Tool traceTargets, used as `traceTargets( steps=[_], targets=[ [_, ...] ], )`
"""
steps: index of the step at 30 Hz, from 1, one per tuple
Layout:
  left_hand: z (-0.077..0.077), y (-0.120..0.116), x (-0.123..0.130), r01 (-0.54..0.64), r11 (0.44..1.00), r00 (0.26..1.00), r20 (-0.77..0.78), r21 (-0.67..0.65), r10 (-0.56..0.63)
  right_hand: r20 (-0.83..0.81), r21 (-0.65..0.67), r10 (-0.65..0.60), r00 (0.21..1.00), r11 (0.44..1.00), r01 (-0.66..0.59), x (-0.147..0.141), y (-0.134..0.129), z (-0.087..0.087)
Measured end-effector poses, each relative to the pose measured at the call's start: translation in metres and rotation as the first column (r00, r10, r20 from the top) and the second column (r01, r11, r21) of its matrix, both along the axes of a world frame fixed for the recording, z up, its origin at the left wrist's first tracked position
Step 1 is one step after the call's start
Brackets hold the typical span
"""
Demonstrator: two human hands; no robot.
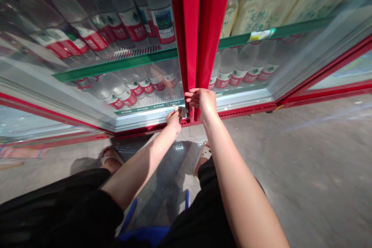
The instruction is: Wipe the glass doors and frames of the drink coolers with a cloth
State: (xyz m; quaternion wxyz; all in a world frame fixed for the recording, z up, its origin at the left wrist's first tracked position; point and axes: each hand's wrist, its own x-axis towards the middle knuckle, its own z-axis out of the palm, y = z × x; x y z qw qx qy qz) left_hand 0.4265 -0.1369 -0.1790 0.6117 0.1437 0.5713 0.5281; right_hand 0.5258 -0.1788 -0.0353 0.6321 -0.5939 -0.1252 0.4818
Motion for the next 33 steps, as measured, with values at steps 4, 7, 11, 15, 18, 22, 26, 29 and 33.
traceTargets(
  steps=[4,7,11,15,18,22,26,29,33],
  targets=[
    [0.004,0.0,-0.007,0.023,0.997,0.999,0.031,0.07,-0.025,-0.023,0.022,0.102,0.995,0.995,-0.101,-0.001,0.0,-0.003],
    [0.002,-0.003,-0.015,-0.007,0.998,1.0,0.02,0.066,0.005,-0.012,0.014,0.154,0.988,0.988,-0.154,-0.006,0.002,-0.006],
    [-0.004,-0.003,-0.009,0.01,1.0,1.0,0.017,0.004,-0.01,0.011,0.016,0.172,0.985,0.985,-0.172,-0.012,0.007,-0.011],
    [0.003,0.004,-0.006,0.058,0.998,0.997,0.046,0.026,-0.06,0.049,0.008,0.159,0.986,0.987,-0.159,-0.013,0.009,-0.014],
    [0.006,0.007,-0.018,0.035,0.998,0.998,0.054,0.052,-0.037,0.072,0.012,0.138,0.988,0.99,-0.139,-0.014,0.009,-0.014],
    [-0.002,0.007,-0.026,-0.025,1.0,1.0,0.02,-0.014,0.025,0.083,0.042,0.128,0.988,0.99,-0.132,-0.023,0.011,-0.017],
    [-0.003,0.009,-0.023,-0.019,0.998,1.0,0.018,-0.058,0.02,0.128,0.052,0.135,0.983,0.988,-0.142,-0.032,0.015,-0.023],
    [0.007,0.011,-0.033,-0.023,1.0,0.999,0.036,-0.013,0.024,0.149,0.057,0.129,0.98,0.989,-0.139,-0.032,0.019,-0.026],
    [0.011,0.01,-0.057,-0.055,0.998,0.998,0.037,0.031,0.054,0.19,0.019,0.159,0.969,0.986,-0.166,-0.031,0.022,-0.031]
  ],
)
